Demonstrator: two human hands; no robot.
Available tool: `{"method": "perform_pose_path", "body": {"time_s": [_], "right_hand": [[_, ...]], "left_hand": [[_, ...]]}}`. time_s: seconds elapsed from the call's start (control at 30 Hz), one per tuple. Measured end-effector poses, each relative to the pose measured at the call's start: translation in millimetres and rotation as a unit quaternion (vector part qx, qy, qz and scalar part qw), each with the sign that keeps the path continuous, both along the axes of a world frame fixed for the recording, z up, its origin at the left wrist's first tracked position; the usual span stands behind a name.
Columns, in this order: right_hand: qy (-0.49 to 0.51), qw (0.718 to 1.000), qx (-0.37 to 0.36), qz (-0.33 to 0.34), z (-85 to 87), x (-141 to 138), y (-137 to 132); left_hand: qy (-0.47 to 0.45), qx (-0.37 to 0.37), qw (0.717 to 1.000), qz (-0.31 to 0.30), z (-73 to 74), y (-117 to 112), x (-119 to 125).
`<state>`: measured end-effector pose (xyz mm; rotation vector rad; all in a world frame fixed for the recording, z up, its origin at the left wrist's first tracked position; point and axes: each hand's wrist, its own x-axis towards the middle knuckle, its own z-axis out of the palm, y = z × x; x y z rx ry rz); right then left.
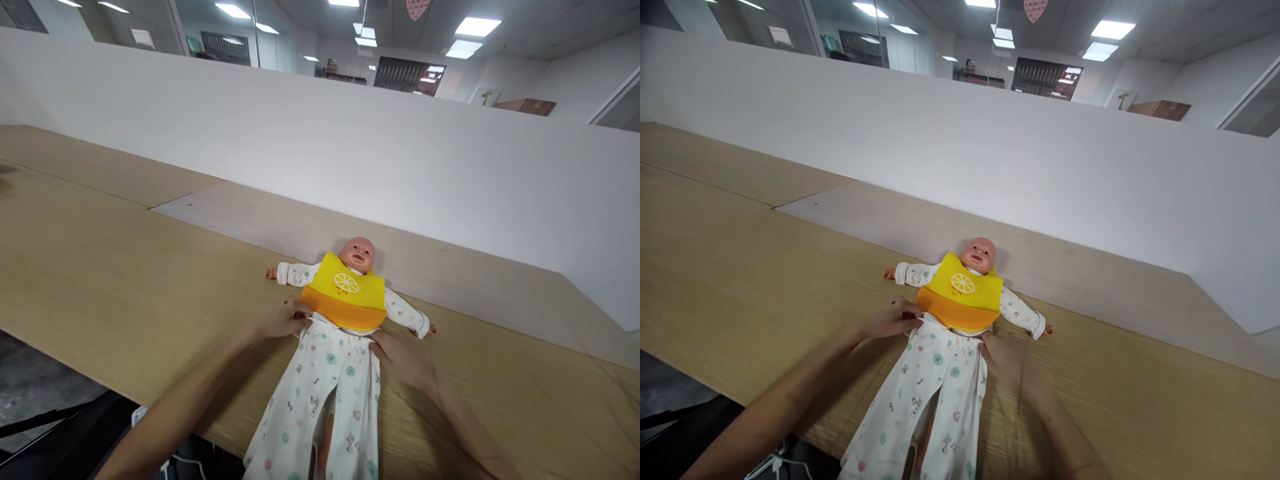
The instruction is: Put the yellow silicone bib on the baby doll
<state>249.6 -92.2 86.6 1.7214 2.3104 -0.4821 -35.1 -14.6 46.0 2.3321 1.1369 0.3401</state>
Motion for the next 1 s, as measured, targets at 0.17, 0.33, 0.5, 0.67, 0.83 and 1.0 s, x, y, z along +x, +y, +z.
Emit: {"method": "perform_pose_path", "body": {"time_s": [0.17,0.33,0.5,0.67,0.83,1.0], "right_hand": [[-0.010,0.998,0.059,-0.035,-1.7,-2,2],[-0.025,0.991,0.111,-0.074,0.3,-3,3],[-0.020,0.991,0.116,-0.067,-4.3,-2,7],[-0.001,0.992,0.105,-0.067,-6.8,1,10],[0.021,0.990,0.095,-0.102,1.8,13,11],[0.024,0.978,0.176,-0.107,1.9,12,10]], "left_hand": [[-0.001,0.028,0.999,0.038,3.8,1,3],[-0.038,0.045,0.995,0.084,6.4,1,4],[-0.060,0.037,0.993,0.091,3.3,1,6],[-0.061,0.057,0.993,0.085,-0.6,1,9],[-0.128,0.133,0.973,0.139,-1.9,-1,10],[-0.116,0.254,0.959,0.038,-9.9,-3,11]]}}
